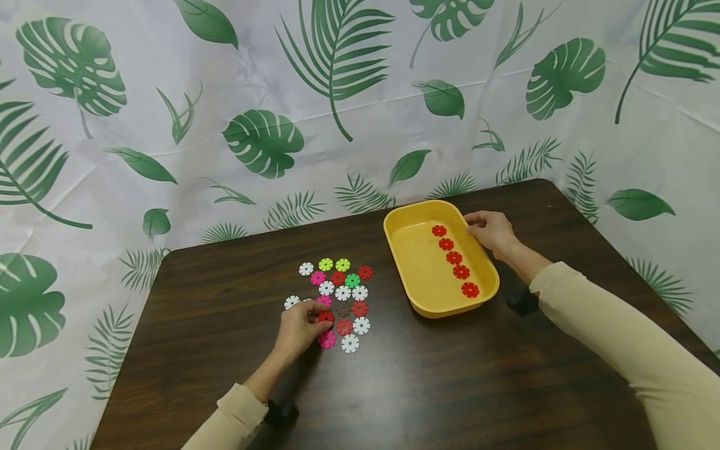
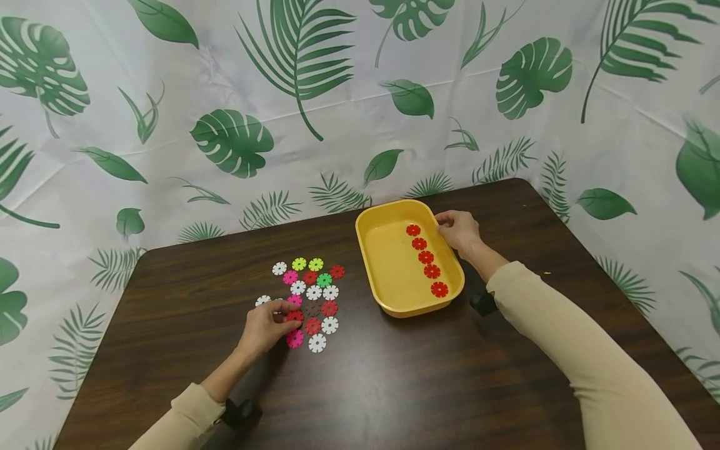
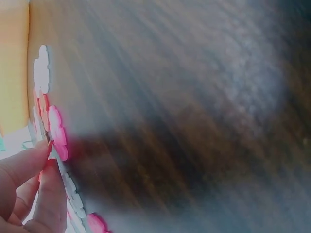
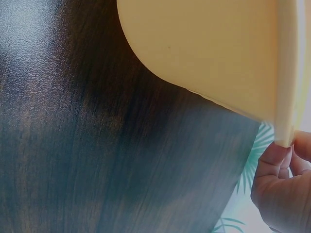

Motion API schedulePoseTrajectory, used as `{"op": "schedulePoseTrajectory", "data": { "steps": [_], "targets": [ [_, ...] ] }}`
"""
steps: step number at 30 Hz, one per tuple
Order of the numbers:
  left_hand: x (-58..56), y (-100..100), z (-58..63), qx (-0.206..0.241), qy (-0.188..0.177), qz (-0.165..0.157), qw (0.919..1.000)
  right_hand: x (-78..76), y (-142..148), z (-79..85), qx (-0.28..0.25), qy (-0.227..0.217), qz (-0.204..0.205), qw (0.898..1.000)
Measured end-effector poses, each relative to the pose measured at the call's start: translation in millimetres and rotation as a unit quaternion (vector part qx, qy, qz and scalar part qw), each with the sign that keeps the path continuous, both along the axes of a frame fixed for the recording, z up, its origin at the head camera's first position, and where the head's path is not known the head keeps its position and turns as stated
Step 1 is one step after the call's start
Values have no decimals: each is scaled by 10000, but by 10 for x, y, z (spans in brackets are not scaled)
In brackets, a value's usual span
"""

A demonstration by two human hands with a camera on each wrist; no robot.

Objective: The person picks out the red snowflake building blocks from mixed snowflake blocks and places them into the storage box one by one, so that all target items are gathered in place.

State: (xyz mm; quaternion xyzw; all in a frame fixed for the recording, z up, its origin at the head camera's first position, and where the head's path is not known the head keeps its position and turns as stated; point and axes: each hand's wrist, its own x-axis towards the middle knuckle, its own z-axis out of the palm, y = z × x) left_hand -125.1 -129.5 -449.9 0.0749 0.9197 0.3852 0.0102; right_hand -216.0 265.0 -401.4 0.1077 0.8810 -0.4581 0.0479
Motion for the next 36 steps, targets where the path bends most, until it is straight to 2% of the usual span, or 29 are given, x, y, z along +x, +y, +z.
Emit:
{"op": "schedulePoseTrajectory", "data": {
  "steps": [9,12,16,18,26,31,33,36],
  "targets": [
    [-63,31,62,563,-382,254,9974,-6,6,12,-16,-27,-5,10000],
    [-110,78,144,898,-749,369,9925,-8,10,15,-17,-33,-20,10000],
    [-176,183,259,1480,-1258,441,9800,-1,10,13,-55,-69,-11,10000],
    [-216,254,307,1748,-1371,408,9742,3,6,14,-63,-88,-7,9999],
    [-434,627,471,2643,-1461,195,9531,-1,13,18,18,-59,-61,10000],
    [-577,908,548,3017,-1584,120,9401,5,14,17,33,-20,-82,10000],
    [-635,1024,564,3222,-1757,118,9302,8,9,15,27,14,-62,10000],
    [-716,1197,573,3659,-2063,152,9074,10,-2,14,29,56,-22,10000]
  ]
}}
